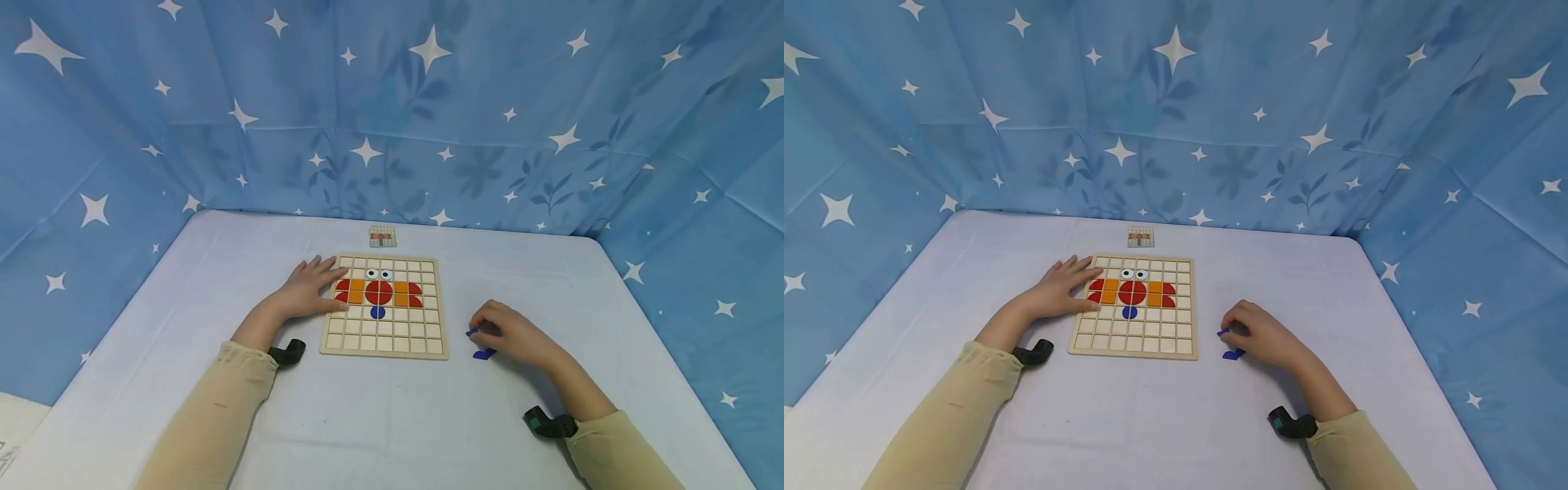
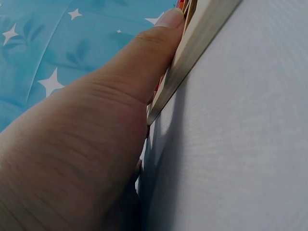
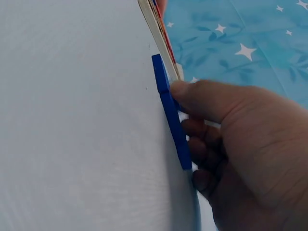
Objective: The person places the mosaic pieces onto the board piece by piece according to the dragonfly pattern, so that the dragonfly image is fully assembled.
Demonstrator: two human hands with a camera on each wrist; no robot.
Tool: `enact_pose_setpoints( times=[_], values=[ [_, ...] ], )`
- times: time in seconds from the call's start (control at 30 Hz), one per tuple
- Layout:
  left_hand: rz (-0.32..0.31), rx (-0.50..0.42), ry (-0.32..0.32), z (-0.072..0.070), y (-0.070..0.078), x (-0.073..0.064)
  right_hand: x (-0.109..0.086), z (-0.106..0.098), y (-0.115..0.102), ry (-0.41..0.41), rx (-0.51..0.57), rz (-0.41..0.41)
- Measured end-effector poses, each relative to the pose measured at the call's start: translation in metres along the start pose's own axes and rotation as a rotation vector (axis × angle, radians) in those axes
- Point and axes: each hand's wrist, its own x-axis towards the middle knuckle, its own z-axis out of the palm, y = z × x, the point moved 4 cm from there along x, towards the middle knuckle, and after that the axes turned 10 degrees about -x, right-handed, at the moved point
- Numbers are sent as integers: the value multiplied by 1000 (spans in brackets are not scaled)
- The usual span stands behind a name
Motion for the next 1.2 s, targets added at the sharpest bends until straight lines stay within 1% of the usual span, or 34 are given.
enact_pose_setpoints(
  times=[0.1,0.17,0.3,0.57,0.73,0.83,1.07,1.2],
  values=[
    [0,-1,0,-1,1,0,1,-1,0,19,-12,31],
    [-4,0,0,-1,1,-1,1,-1,1,22,-25,34],
    [-3,3,1,-1,1,-1,1,1,1,25,-40,16],
    [-3,6,-1,0,1,0,-1,2,1,43,-5,6],
    [4,8,1,-1,1,0,-3,2,1,27,0,-41],
    [4,6,-1,-1,1,-1,-2,3,2,23,-7,-56],
    [4,3,-1,-1,1,-1,-1,4,5,14,-9,-10],
    [6,-1,2,-1,1,-1,-1,4,4,19,-17,-11]
  ],
)
